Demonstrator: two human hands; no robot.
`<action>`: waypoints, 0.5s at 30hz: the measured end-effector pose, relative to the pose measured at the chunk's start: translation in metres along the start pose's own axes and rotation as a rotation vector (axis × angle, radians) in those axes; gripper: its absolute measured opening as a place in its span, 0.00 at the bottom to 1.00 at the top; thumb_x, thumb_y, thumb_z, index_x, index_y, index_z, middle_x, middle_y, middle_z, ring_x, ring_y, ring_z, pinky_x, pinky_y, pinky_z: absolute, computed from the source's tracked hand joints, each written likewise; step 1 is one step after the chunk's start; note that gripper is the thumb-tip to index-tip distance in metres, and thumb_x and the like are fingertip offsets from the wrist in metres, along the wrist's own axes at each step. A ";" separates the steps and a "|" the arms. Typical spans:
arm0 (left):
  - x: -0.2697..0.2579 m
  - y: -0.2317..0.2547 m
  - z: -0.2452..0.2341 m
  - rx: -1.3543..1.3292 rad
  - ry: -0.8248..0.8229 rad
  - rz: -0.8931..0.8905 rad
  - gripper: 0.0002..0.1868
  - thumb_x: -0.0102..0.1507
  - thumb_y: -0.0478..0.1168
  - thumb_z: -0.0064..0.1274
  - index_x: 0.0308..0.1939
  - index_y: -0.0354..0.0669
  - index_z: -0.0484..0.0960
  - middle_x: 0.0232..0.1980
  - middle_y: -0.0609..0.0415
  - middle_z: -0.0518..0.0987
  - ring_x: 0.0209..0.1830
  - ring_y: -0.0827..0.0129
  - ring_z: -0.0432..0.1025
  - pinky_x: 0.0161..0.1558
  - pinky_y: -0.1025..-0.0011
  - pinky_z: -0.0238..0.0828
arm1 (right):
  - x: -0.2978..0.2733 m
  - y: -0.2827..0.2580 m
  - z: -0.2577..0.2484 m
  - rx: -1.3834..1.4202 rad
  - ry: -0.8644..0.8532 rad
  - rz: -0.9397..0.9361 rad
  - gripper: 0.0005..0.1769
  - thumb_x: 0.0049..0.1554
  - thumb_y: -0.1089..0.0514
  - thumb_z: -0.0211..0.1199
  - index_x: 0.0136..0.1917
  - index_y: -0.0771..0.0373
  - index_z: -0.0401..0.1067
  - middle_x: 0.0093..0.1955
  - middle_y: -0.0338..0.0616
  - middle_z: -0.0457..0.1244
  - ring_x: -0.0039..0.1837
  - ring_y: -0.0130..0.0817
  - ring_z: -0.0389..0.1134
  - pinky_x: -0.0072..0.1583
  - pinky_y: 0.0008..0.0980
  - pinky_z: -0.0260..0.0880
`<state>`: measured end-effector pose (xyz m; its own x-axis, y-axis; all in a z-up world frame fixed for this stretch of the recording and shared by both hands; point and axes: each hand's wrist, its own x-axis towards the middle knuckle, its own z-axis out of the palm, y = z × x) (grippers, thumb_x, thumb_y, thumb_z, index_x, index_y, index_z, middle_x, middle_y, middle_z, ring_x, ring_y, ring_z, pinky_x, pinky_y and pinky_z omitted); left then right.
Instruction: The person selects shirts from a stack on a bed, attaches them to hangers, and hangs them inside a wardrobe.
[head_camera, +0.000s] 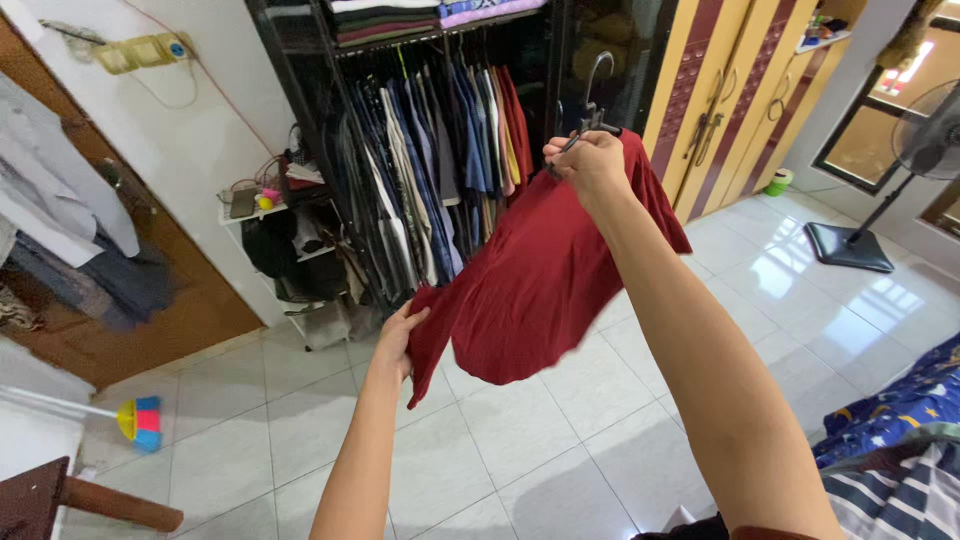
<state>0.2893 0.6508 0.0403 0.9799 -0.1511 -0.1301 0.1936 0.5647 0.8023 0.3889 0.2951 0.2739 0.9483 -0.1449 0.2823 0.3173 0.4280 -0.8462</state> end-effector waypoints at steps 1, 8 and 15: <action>-0.001 0.002 -0.001 0.035 0.022 -0.002 0.22 0.62 0.36 0.58 0.60 0.43 0.77 0.54 0.52 0.83 0.51 0.63 0.78 0.54 0.62 0.75 | 0.000 0.000 0.001 -0.009 0.008 0.003 0.21 0.47 0.83 0.55 0.54 0.76 0.61 0.54 0.61 0.66 0.54 0.48 0.74 0.53 0.38 0.79; -0.010 0.010 -0.006 0.084 0.034 -0.062 0.25 0.58 0.35 0.59 0.60 0.46 0.79 0.57 0.55 0.83 0.58 0.64 0.75 0.58 0.63 0.67 | 0.001 -0.005 0.002 -0.060 -0.027 0.057 0.14 0.49 0.81 0.59 0.49 0.78 0.66 0.56 0.63 0.66 0.57 0.48 0.75 0.60 0.42 0.80; 0.003 0.012 -0.036 0.604 0.083 -0.121 0.34 0.53 0.40 0.66 0.64 0.46 0.74 0.60 0.52 0.80 0.60 0.61 0.72 0.56 0.61 0.65 | -0.005 0.002 0.006 -0.076 0.007 0.000 0.11 0.52 0.79 0.61 0.49 0.80 0.66 0.54 0.62 0.67 0.55 0.51 0.76 0.56 0.45 0.78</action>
<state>0.2966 0.6864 0.0288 0.9578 -0.1083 -0.2663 0.2663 -0.0149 0.9638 0.3846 0.3019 0.2735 0.9481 -0.1518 0.2795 0.3163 0.3589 -0.8781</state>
